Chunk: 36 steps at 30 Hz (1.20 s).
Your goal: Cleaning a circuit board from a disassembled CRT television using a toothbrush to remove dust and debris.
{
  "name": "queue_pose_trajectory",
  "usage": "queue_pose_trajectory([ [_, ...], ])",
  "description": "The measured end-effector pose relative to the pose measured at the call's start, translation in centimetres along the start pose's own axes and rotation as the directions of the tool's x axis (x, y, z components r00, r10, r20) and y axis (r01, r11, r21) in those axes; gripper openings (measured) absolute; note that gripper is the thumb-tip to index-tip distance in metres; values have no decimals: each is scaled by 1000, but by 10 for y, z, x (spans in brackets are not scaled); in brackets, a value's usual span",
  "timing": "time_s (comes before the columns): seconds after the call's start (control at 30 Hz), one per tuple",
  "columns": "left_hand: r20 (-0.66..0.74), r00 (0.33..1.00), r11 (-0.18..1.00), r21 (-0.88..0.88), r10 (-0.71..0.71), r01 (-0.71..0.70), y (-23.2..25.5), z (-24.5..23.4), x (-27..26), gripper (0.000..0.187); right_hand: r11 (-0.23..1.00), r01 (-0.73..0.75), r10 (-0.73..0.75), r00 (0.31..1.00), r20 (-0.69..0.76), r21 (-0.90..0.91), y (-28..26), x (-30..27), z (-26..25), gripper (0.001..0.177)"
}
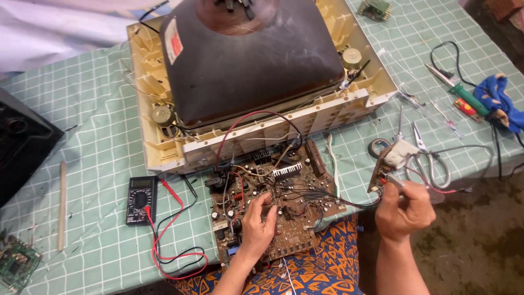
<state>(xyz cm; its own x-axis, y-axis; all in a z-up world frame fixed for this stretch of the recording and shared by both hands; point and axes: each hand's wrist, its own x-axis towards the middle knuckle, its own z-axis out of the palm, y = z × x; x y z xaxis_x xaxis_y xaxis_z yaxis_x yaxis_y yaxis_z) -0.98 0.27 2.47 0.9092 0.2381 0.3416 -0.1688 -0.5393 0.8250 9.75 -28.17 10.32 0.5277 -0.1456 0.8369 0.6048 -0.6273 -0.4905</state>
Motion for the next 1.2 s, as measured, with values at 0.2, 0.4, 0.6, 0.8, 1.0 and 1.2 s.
queue_pose_trajectory([
  [0.2, -123, 975, 967, 203, 184, -156, 18, -20, 5, 32, 961, 115, -120, 993, 3, 251, -39, 47, 43, 20],
  [0.4, -110, 929, 931, 140, 352, -336, 74, -79, 13, 29, 595, -260, 35, 954, 298, 761, -61, 65, 86, 8],
  [0.6, -240, 917, 948, 115, 318, -298, 114, -129, 34, 25, 347, -612, -30, 750, 660, 711, -87, 80, 118, 21],
  [0.8, -165, 985, 977, -198, 42, -75, 124, -147, 50, 70, -152, -822, -538, 535, 652, 549, -154, 83, 143, 9],
  [1.0, -48, 976, 691, -714, -212, 115, 108, -152, 43, 68, 111, -916, -445, 301, 843, 386, -162, 31, 157, 29],
  [1.2, -260, 951, 820, -572, -170, -9, 99, -148, 37, 29, 364, -884, -367, 153, 918, 293, -168, 25, 158, 37],
])
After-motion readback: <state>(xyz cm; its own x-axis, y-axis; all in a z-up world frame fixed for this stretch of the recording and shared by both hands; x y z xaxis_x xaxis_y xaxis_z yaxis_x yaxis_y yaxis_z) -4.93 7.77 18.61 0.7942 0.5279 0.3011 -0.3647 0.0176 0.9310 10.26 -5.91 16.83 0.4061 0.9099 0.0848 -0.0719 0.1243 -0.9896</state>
